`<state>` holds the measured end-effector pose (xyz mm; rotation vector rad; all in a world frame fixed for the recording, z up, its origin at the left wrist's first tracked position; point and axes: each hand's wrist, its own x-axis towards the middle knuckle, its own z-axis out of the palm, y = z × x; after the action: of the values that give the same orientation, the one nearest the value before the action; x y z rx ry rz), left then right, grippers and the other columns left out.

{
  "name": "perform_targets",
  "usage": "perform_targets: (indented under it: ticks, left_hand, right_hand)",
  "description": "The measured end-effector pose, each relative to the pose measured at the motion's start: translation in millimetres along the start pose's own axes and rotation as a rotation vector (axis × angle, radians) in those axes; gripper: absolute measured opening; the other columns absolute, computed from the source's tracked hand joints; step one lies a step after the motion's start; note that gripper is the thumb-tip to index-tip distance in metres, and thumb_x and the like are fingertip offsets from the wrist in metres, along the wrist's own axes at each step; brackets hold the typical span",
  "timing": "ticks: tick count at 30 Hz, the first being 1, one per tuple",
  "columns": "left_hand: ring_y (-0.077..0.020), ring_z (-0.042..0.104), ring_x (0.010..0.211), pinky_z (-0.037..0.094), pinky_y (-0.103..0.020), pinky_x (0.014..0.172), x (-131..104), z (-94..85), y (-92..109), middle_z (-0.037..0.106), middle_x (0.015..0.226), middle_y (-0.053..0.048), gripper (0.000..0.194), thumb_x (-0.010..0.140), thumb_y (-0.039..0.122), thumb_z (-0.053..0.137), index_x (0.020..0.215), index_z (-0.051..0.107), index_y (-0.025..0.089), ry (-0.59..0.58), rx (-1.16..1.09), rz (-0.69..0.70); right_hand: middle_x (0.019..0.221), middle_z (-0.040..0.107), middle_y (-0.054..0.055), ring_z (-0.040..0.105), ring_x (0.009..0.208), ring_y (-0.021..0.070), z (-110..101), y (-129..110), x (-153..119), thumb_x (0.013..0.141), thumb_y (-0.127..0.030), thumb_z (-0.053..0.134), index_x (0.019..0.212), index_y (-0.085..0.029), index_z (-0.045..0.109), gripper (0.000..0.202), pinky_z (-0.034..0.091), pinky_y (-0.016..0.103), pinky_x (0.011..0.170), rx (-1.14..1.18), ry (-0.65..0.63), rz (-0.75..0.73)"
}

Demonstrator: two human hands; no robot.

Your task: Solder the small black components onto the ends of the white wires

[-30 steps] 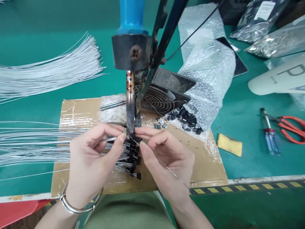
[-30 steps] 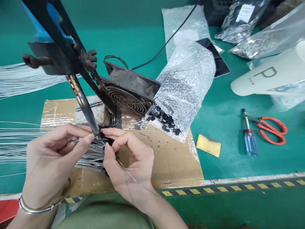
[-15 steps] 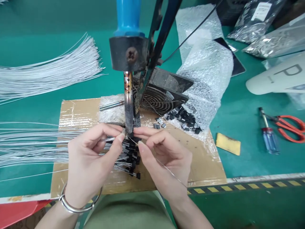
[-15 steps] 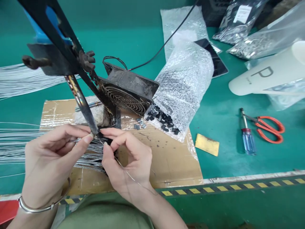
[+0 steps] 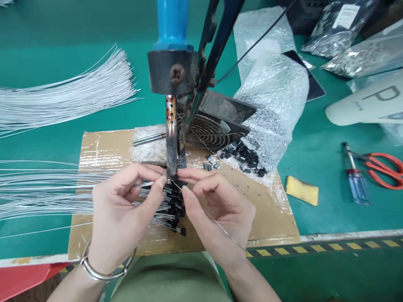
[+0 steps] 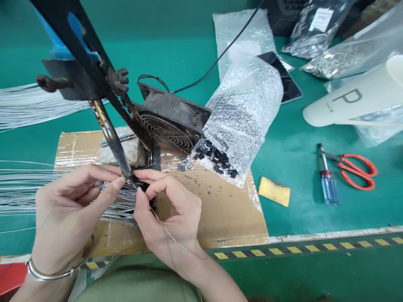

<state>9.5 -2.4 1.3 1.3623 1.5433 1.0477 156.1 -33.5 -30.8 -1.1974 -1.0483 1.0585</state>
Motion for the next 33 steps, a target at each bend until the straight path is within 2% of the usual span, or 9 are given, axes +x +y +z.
perform_targets:
  ticks: [12, 18, 29, 33]
  left_hand:
    - [-0.0076, 0.072, 0.077, 0.052, -0.012, 0.065, -0.1, -1.3, -2.6, 0.08, 0.086, 0.006, 0.014, 0.083, 0.012, 0.079, 0.077, 0.074, 0.024, -0.006, 0.03, 0.011]
    - [-0.0102, 0.07, 0.074, 0.047, -0.017, 0.056, -0.8, -0.8, -2.1, 0.08, 0.086, 0.004, 0.012, 0.083, 0.015, 0.08, 0.077, 0.075, 0.025, -0.001, 0.036, -0.002]
    - [-0.0116, 0.069, 0.074, 0.043, -0.019, 0.053, -1.5, -1.5, -4.8, 0.08, 0.087, 0.002, 0.01, 0.082, 0.017, 0.081, 0.077, 0.076, 0.024, 0.018, 0.053, -0.003]
    - [-0.0114, 0.069, 0.073, 0.046, -0.019, 0.056, -0.6, -0.8, -3.4, 0.08, 0.086, 0.002, 0.01, 0.082, 0.017, 0.08, 0.076, 0.075, 0.023, 0.006, 0.068, 0.005]
  right_hand:
    - [0.113, 0.083, 0.006, 0.079, 0.109, 0.0205, 0.9, 1.5, 0.7, 0.094, -0.01, 0.072, 0.08, -0.023, 0.064, 0.02, 0.061, 0.035, 0.1, -0.02, 0.008, -0.019]
    - [0.112, 0.083, 0.008, 0.08, 0.104, 0.022, 1.2, 1.1, 0.9, 0.094, -0.012, 0.072, 0.08, -0.023, 0.064, 0.019, 0.063, 0.037, 0.094, -0.054, 0.012, -0.03]
    - [0.111, 0.083, 0.007, 0.08, 0.104, 0.0211, 1.4, 1.0, 0.5, 0.093, -0.01, 0.072, 0.081, -0.023, 0.065, 0.019, 0.063, 0.036, 0.096, -0.041, 0.01, -0.041]
    - [0.11, 0.083, 0.006, 0.08, 0.106, 0.0199, 1.2, 1.8, -0.5, 0.094, -0.01, 0.072, 0.082, -0.023, 0.066, 0.019, 0.063, 0.033, 0.093, -0.039, 0.01, -0.04]
